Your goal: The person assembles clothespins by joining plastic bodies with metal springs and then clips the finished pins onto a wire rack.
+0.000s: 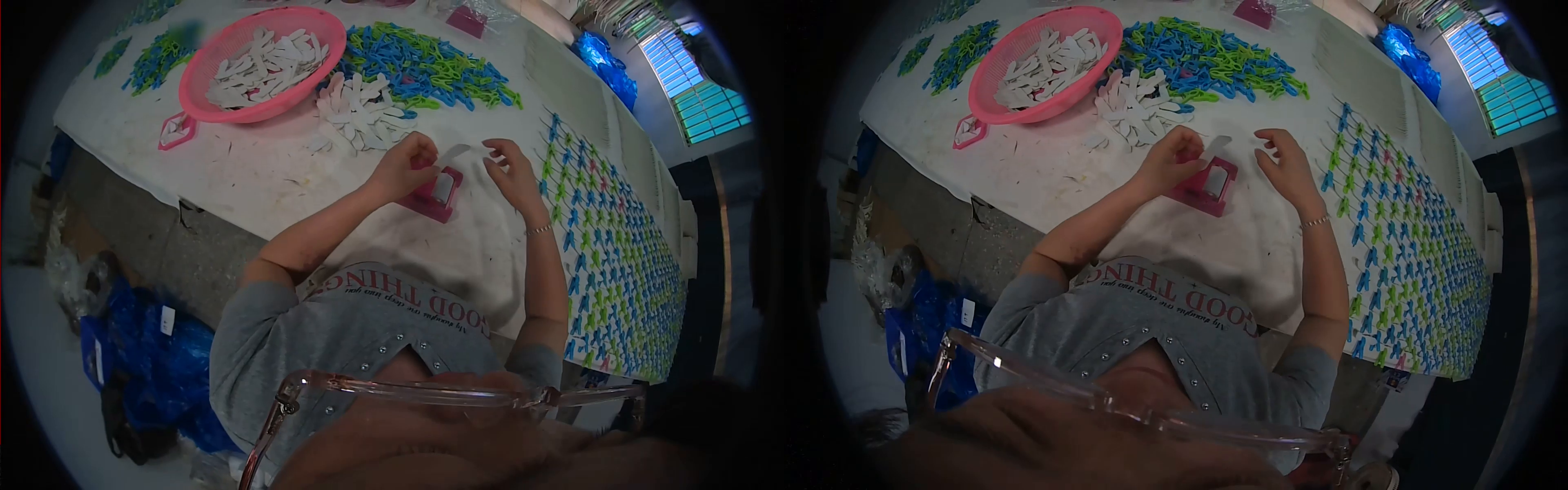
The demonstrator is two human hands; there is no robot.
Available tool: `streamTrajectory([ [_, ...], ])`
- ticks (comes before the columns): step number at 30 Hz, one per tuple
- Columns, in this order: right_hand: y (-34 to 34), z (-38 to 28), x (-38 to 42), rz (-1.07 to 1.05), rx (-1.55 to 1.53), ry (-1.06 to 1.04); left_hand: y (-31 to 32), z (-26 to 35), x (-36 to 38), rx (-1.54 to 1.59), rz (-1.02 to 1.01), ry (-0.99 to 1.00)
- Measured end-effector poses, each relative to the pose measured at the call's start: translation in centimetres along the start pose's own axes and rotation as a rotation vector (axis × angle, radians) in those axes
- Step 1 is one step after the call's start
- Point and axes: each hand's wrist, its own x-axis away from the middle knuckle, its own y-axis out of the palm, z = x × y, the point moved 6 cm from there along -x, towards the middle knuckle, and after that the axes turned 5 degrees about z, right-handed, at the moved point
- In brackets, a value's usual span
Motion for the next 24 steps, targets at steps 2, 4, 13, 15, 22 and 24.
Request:
streamTrajectory([
  [2, 3.0, 2.3, -3.5, -0.068, 0.173, -0.061, -0.9, -0.7, 0.3, 0.038, 0.039, 0.014],
  [4, 6.1, 3.1, -6.9, -0.054, 0.293, -0.266, -1.3, -1.0, 0.4, 0.081, 0.043, 0.026],
  [13, 12.9, 2.9, -14.1, -0.193, 0.629, -0.128, -3.6, -1.3, 0.1, 0.059, 0.105, 0.020],
  [15, 12.5, 3.7, -13.8, -0.185, 0.672, -0.111, -3.0, -0.9, 0.3, 0.057, 0.085, 0.021],
  [22, 8.4, 5.1, -10.6, -0.098, 0.469, -0.036, -1.6, -1.2, 0.9, 0.266, 0.041, -0.111],
  [24, 5.0, 3.5, -8.1, 0.035, 0.288, -0.048, -1.8, -1.6, 0.8, 0.294, 0.047, -0.136],
])
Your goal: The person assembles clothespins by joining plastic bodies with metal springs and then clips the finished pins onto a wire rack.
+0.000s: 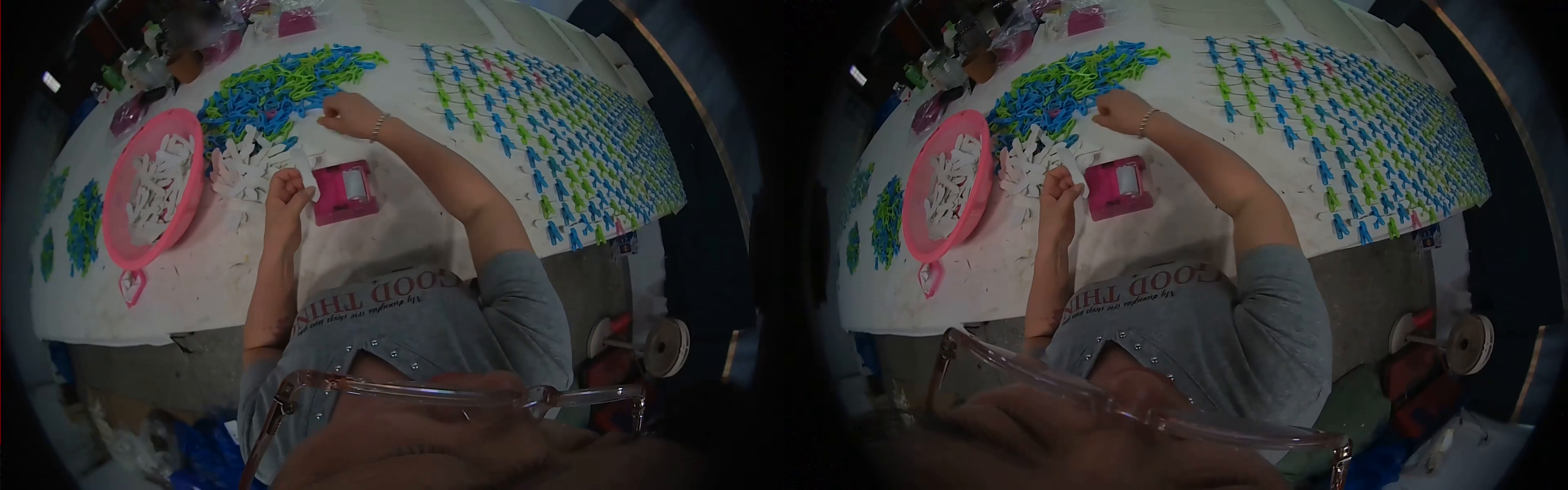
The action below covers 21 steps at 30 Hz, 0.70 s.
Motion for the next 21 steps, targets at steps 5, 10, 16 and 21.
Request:
streamTrajectory([
  [5, -6.3, -2.5, 8.5, 0.199, -0.781, 0.240, 0.9, -0.1, 0.6, 0.127, -0.125, -0.062],
  [10, -6.7, -5.2, 13.9, 0.191, -1.120, 0.354, 1.1, 0.2, 1.0, 0.072, -0.133, -0.070],
  [16, -4.8, -6.7, 16.3, 0.212, -1.087, 0.287, 1.9, 0.8, 1.5, 0.056, -0.185, -0.026],
  [21, -3.5, -7.3, 16.2, 0.186, -1.077, 0.326, 2.1, 0.8, 1.8, 0.034, -0.193, -0.051],
])
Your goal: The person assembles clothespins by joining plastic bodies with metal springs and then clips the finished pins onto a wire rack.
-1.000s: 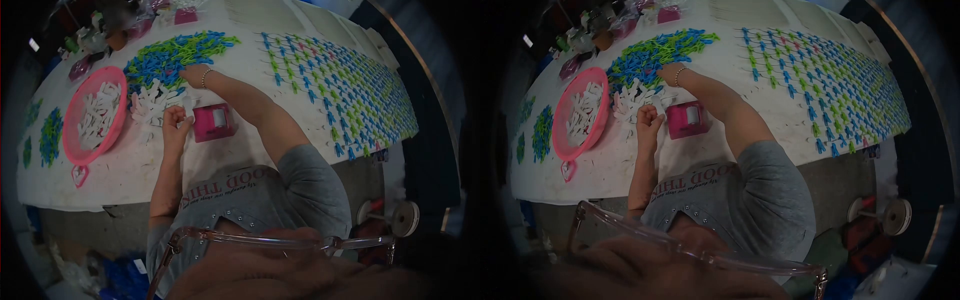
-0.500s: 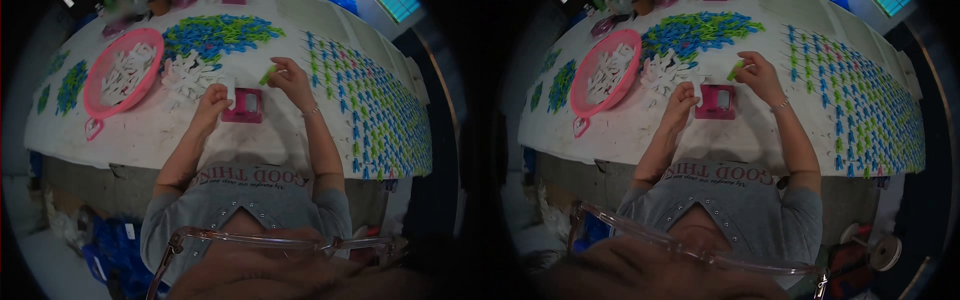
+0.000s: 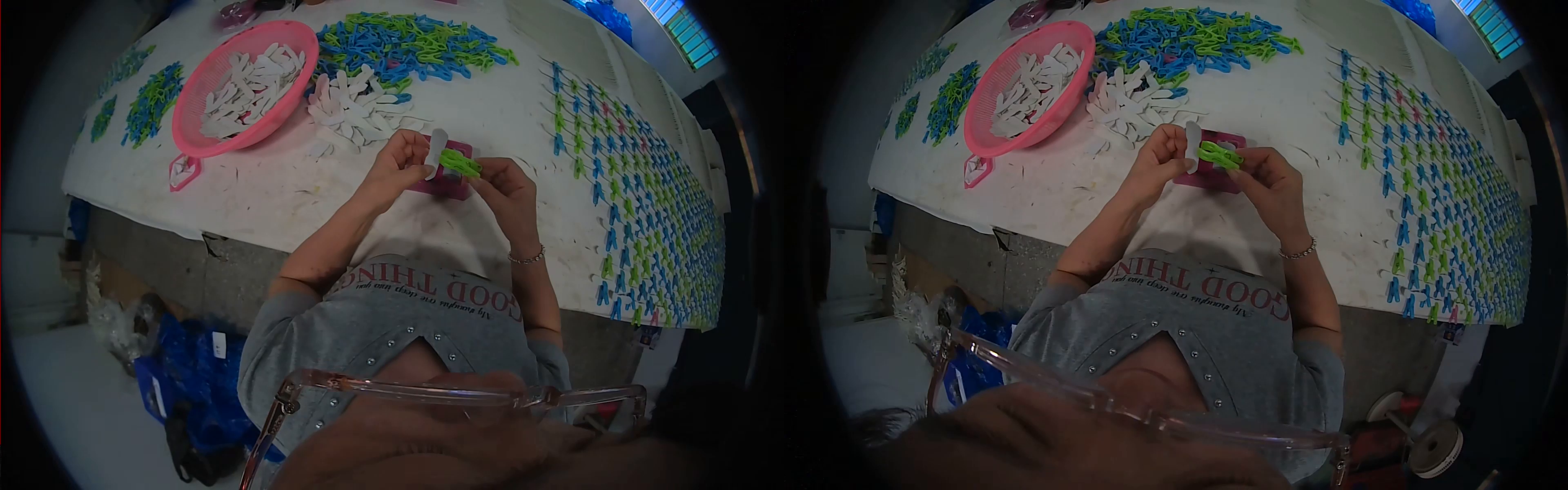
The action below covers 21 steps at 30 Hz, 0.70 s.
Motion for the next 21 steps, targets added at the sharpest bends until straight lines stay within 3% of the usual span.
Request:
streamTrajectory([
  [9, 0.8, -0.3, -0.2, 0.002, -0.044, 0.033, 0.1, 0.2, 0.2, -0.063, 0.010, -0.017],
  [11, 0.7, -1.4, 0.0, 0.042, 0.327, -0.200, 0.2, 0.2, 0.2, -0.059, 0.021, -0.013],
  [12, 0.1, -1.7, -0.1, 0.093, 0.351, -0.191, 0.3, 0.1, 0.1, -0.056, 0.042, -0.004],
  [14, 1.0, -4.8, 1.2, 0.117, 0.826, -0.751, -0.2, -0.5, 0.0, -0.105, -0.012, 0.022],
  [17, 0.8, -5.3, 2.4, 0.137, 0.963, -0.823, 0.8, -1.1, 0.1, -0.152, -0.067, -0.056],
  [21, -2.9, -4.8, 3.6, 0.249, 0.992, -0.751, 1.3, -0.2, 0.0, -0.194, 0.057, 0.003],
])
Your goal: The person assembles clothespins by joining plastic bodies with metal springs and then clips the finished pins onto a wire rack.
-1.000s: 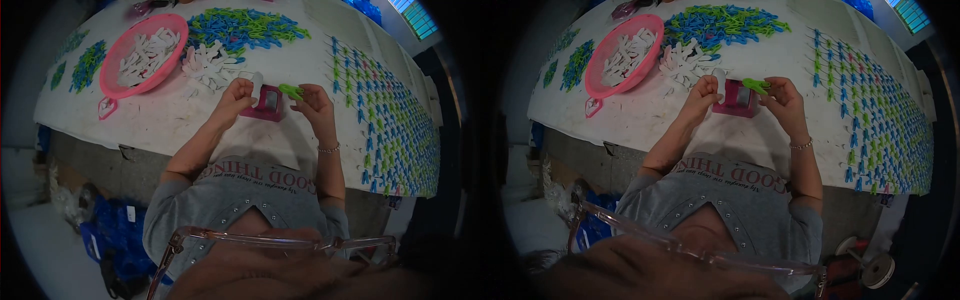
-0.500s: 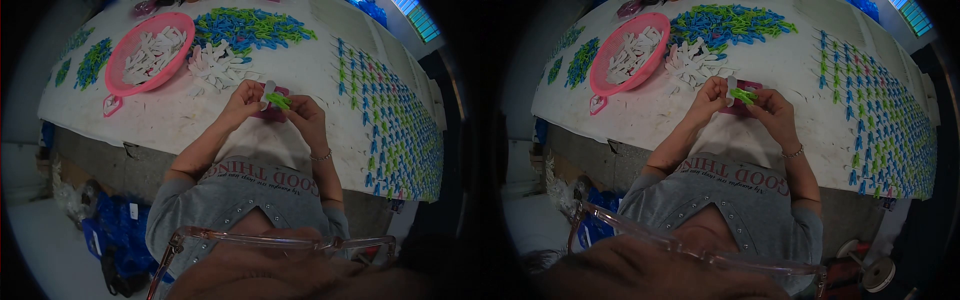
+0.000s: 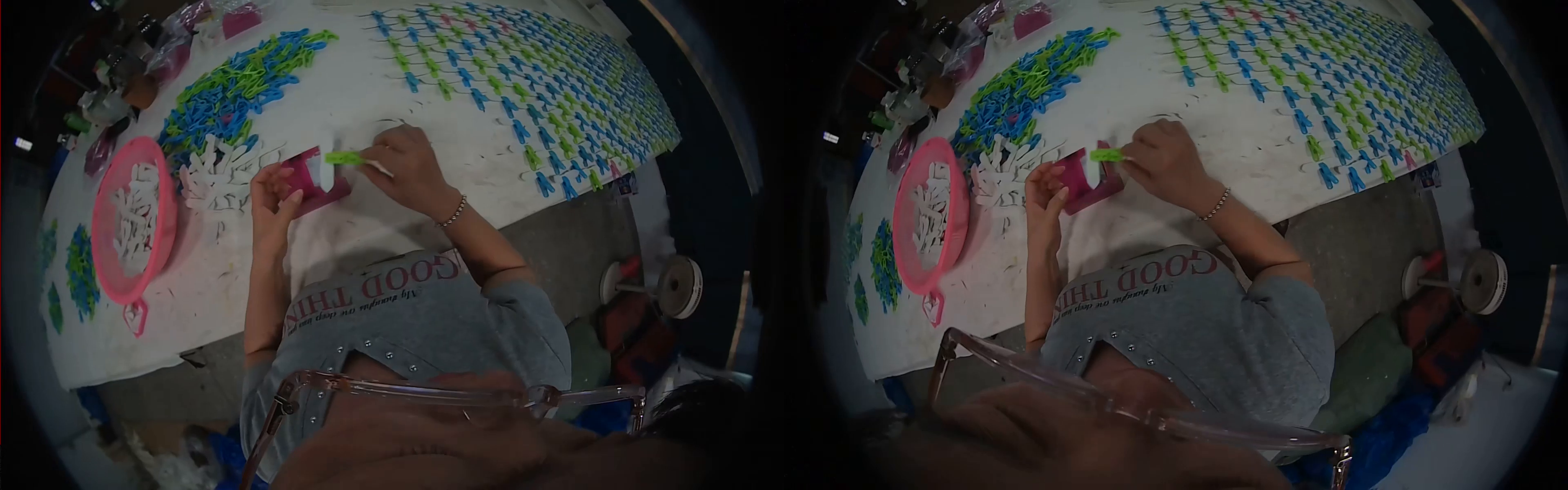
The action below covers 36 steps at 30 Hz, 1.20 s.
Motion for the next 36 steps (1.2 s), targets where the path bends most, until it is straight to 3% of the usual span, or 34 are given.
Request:
streamTrajectory([
  [6, -8.3, 10.0, 6.4, 0.103, 0.516, 0.465, -2.5, -0.2, -1.0, 0.023, 0.142, 0.104],
  [11, -12.0, 15.3, 9.8, 0.113, 0.716, 0.609, -2.5, -0.7, -1.1, 0.030, 0.146, 0.094],
  [17, -12.2, 17.2, 10.5, 0.068, 0.785, 0.763, -3.5, -1.4, -1.4, -0.001, 0.181, 0.103],
  [32, -11.7, 17.7, 11.0, 0.014, 0.830, 0.814, -3.3, -1.0, -1.6, 0.013, 0.217, 0.113],
  [36, -11.4, 17.2, 10.7, 0.011, 0.888, 0.727, -3.8, -0.9, -1.6, 0.015, 0.234, 0.161],
])
